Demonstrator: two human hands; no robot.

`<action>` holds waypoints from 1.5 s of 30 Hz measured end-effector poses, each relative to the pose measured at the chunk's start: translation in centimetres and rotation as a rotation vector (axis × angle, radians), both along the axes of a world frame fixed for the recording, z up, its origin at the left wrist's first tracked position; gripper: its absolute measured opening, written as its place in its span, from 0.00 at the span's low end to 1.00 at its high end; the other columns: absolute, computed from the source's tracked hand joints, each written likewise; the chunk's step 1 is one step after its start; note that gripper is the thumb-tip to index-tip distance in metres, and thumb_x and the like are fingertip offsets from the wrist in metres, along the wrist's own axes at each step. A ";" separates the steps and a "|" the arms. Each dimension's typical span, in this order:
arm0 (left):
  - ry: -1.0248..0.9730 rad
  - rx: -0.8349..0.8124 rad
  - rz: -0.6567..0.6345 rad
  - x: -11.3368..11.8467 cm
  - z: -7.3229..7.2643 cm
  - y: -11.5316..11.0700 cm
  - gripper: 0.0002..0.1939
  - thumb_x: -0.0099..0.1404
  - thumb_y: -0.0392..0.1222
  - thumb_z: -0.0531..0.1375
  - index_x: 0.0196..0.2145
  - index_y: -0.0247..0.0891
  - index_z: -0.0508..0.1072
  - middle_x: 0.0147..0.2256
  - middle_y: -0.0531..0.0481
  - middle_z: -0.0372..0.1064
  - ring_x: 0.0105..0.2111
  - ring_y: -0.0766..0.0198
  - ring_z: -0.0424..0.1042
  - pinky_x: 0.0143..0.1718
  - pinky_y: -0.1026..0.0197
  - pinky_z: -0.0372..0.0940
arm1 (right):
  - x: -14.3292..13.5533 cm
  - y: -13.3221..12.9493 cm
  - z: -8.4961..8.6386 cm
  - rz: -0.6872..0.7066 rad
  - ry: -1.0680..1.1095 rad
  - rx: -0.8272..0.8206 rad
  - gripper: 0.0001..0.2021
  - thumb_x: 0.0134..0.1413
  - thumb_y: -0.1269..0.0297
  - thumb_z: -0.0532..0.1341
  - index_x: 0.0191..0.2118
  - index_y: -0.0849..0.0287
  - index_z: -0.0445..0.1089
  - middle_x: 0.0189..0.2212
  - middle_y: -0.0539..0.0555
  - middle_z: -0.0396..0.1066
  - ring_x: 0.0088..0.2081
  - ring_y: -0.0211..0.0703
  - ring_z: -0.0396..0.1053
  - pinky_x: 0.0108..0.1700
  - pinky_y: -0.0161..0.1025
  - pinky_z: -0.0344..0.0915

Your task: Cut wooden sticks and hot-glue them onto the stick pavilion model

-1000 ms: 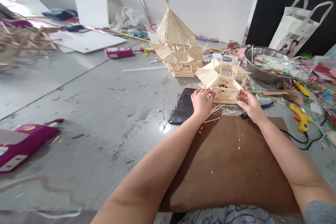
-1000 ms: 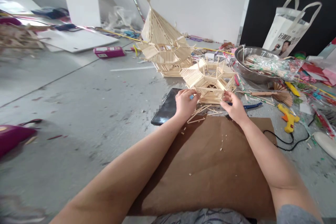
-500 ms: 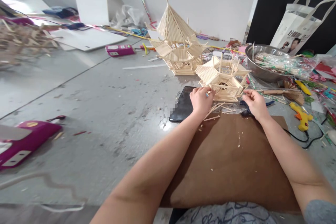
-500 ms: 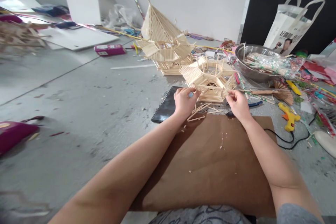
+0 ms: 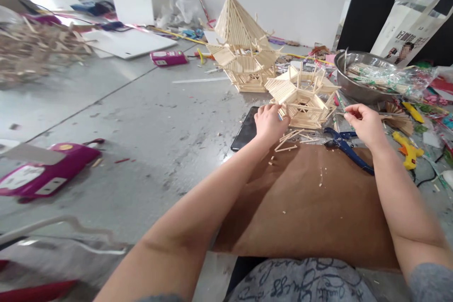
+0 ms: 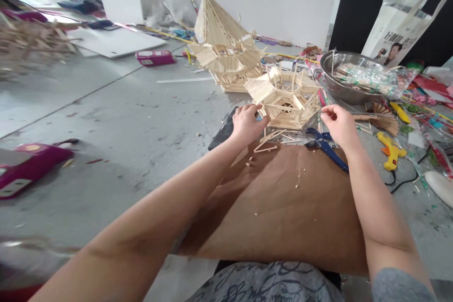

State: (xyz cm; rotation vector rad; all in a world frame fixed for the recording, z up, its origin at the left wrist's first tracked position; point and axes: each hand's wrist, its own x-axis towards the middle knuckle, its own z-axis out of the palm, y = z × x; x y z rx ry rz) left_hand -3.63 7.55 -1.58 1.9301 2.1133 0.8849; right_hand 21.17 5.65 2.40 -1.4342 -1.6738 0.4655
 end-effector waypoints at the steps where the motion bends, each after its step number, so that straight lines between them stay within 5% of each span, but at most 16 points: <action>1: 0.011 0.015 0.008 -0.2 0.2 -0.3 0.18 0.56 0.46 0.55 0.43 0.39 0.70 0.48 0.43 0.66 0.51 0.48 0.59 0.50 0.49 0.55 | 0.1 -0.2 0.3 0.012 -0.093 -0.028 0.07 0.44 0.64 0.59 0.31 0.58 0.69 0.25 0.50 0.69 0.25 0.37 0.62 0.31 0.37 0.59; 5: 0.140 0.056 -0.081 -0.4 1.3 -2.3 0.13 0.59 0.44 0.52 0.36 0.37 0.72 0.39 0.44 0.70 0.43 0.54 0.64 0.47 0.54 0.58 | -0.8 -1.2 0.5 0.165 -0.417 -0.160 0.05 0.47 0.65 0.58 0.29 0.56 0.71 0.25 0.51 0.71 0.27 0.41 0.65 0.32 0.40 0.59; 10: 0.432 -0.238 -0.426 0.5 2.2 -5.3 0.09 0.59 0.40 0.53 0.31 0.38 0.72 0.36 0.43 0.71 0.39 0.53 0.68 0.38 0.55 0.62 | -4.5 -2.3 -2.1 0.369 -0.729 -0.095 0.09 0.51 0.69 0.55 0.34 0.55 0.72 0.34 0.56 0.73 0.37 0.47 0.68 0.38 0.41 0.59; 16: 0.471 -0.434 -0.473 0.8 1.7 -5.8 0.07 0.57 0.36 0.53 0.31 0.35 0.71 0.37 0.37 0.71 0.38 0.48 0.72 0.36 0.52 0.64 | -5.8 -2.3 -3.4 0.394 -0.822 -0.059 0.12 0.53 0.69 0.53 0.40 0.62 0.71 0.38 0.61 0.72 0.41 0.50 0.68 0.43 0.43 0.60; 22: 0.387 -0.395 -0.458 0.8 1.6 -5.3 0.06 0.57 0.35 0.52 0.29 0.37 0.69 0.34 0.40 0.73 0.35 0.54 0.72 0.35 0.57 0.63 | -5.5 -2.5 -2.5 0.359 -0.573 -0.110 0.10 0.54 0.65 0.53 0.35 0.57 0.72 0.34 0.56 0.74 0.36 0.46 0.69 0.39 0.41 0.61; 28: -0.250 -0.310 -0.576 2.7 2.8 -5.7 0.07 0.59 0.37 0.49 0.26 0.38 0.63 0.19 0.54 0.65 0.19 0.68 0.65 0.23 0.67 0.58 | -6.2 -2.5 -2.9 0.396 0.090 -0.277 0.14 0.49 0.54 0.56 0.37 0.58 0.68 0.24 0.49 0.69 0.22 0.36 0.64 0.27 0.36 0.61; 33: -0.679 -0.419 -0.622 3.7 2.7 -5.8 0.07 0.60 0.41 0.50 0.28 0.36 0.64 0.17 0.58 0.59 0.12 0.73 0.60 0.16 0.70 0.55 | -5.6 -1.8 -2.5 0.309 0.279 -0.269 0.13 0.45 0.53 0.59 0.27 0.58 0.65 0.14 0.44 0.60 0.16 0.32 0.56 0.20 0.33 0.55; 45: -0.536 -0.404 -0.707 3.6 3.4 -5.4 0.13 0.57 0.42 0.53 0.17 0.35 0.63 0.15 0.57 0.61 0.14 0.75 0.57 0.17 0.70 0.52 | -5.5 -2.3 -1.3 0.201 0.384 -0.107 0.14 0.45 0.55 0.60 0.35 0.57 0.63 0.20 0.45 0.62 0.19 0.32 0.60 0.24 0.34 0.60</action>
